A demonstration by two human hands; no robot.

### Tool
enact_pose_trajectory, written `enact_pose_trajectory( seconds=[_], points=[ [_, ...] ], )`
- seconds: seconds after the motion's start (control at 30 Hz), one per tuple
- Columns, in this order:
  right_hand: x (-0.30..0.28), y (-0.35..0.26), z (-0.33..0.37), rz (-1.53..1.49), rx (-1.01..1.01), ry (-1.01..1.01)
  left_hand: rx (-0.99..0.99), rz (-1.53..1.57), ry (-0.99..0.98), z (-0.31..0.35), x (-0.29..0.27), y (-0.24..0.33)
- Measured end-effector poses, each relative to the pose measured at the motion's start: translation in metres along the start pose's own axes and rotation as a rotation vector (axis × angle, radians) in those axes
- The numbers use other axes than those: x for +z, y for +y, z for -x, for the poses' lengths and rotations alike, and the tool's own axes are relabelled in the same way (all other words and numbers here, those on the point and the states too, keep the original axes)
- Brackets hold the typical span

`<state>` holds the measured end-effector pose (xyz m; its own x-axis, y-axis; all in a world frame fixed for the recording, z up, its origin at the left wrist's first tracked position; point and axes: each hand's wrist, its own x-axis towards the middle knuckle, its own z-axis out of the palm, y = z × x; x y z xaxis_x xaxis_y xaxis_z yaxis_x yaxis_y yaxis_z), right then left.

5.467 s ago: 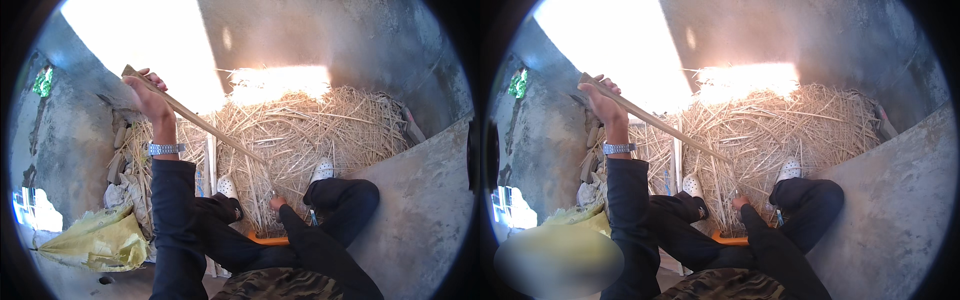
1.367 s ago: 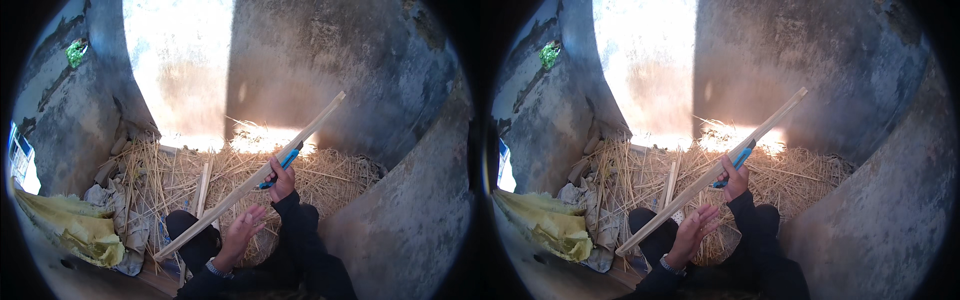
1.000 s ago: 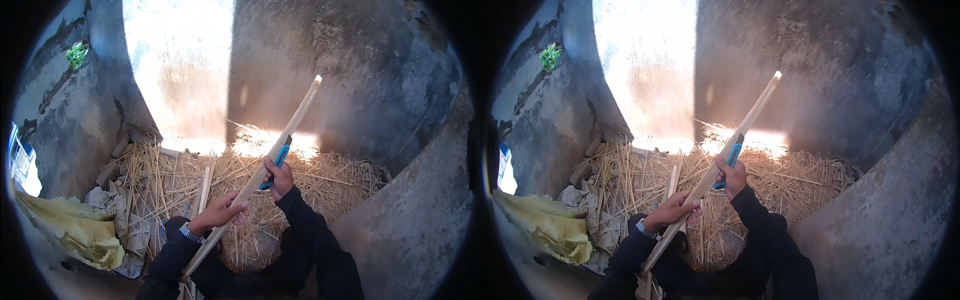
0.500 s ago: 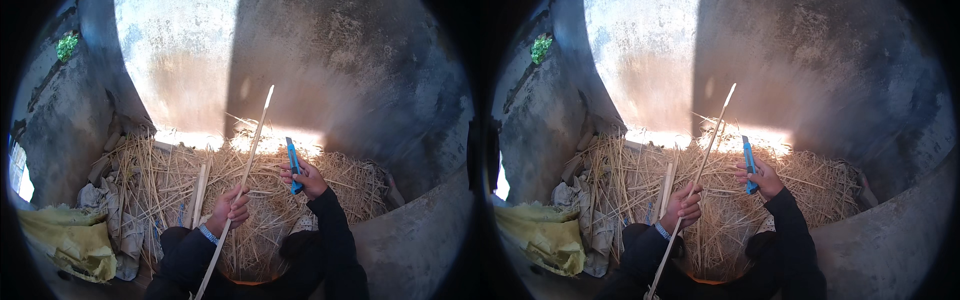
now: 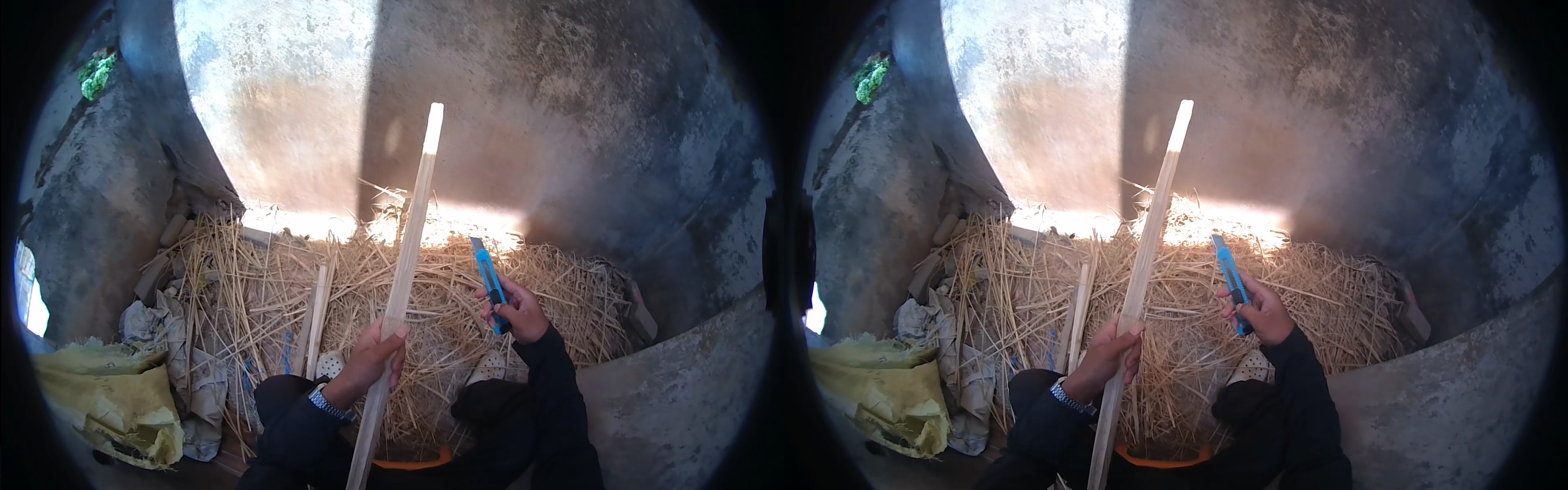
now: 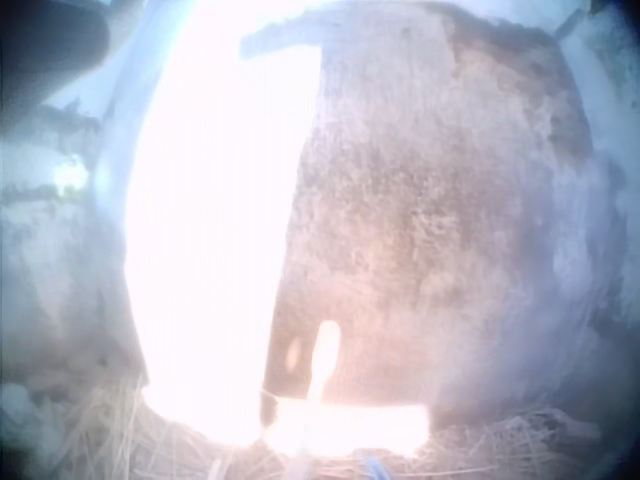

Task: The person sits on a bed of straw and uses a knife to split long bamboo poles into thin strips. They hold the pole with one hand and use the knife to shave and split the material, creating a pile of bamboo strips.

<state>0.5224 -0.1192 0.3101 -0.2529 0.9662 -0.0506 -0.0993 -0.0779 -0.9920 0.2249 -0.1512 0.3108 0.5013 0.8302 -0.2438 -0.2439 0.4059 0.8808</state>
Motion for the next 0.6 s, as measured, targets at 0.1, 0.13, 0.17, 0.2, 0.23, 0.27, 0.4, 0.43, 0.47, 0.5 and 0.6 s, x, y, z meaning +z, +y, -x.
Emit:
enact_pose_trajectory(
  seconds=[0.1,0.13,0.17,0.2,0.23,0.27,0.4,0.43,0.47,0.5,0.6],
  points=[
    [0.003,0.005,0.006,0.080,-0.054,0.100,0.060,-0.123,0.032,0.000,-0.001,0.001],
    [0.003,0.009,0.005,0.135,-0.087,0.134,0.080,-0.146,0.031,0.000,-0.001,0.001],
    [0.004,0.011,0.005,0.191,-0.119,0.168,0.078,-0.152,0.025,-0.001,-0.001,0.002],
    [0.007,0.010,0.005,0.280,-0.108,0.148,0.074,-0.159,0.023,0.001,-0.001,0.003],
    [0.010,0.006,0.005,0.368,-0.097,0.127,0.071,-0.166,0.021,0.001,-0.001,0.004],
    [0.013,0.004,0.006,0.458,-0.085,0.107,0.056,-0.178,0.018,0.002,0.000,0.005],
    [0.047,0.006,0.009,0.835,-0.190,0.106,-0.012,-0.204,-0.006,0.001,0.006,0.007],
    [0.059,0.002,0.009,0.964,-0.225,0.090,-0.026,-0.206,-0.013,0.002,0.006,0.007],
    [0.068,0.001,0.007,1.092,-0.261,0.074,-0.034,-0.195,-0.018,0.003,0.006,0.007],
    [0.073,0.003,0.006,1.150,-0.275,0.068,-0.041,-0.182,-0.032,0.001,0.007,0.006],
    [0.081,0.008,0.005,1.283,-0.312,0.058,-0.067,-0.164,-0.057,0.001,0.008,0.006]
  ],
)
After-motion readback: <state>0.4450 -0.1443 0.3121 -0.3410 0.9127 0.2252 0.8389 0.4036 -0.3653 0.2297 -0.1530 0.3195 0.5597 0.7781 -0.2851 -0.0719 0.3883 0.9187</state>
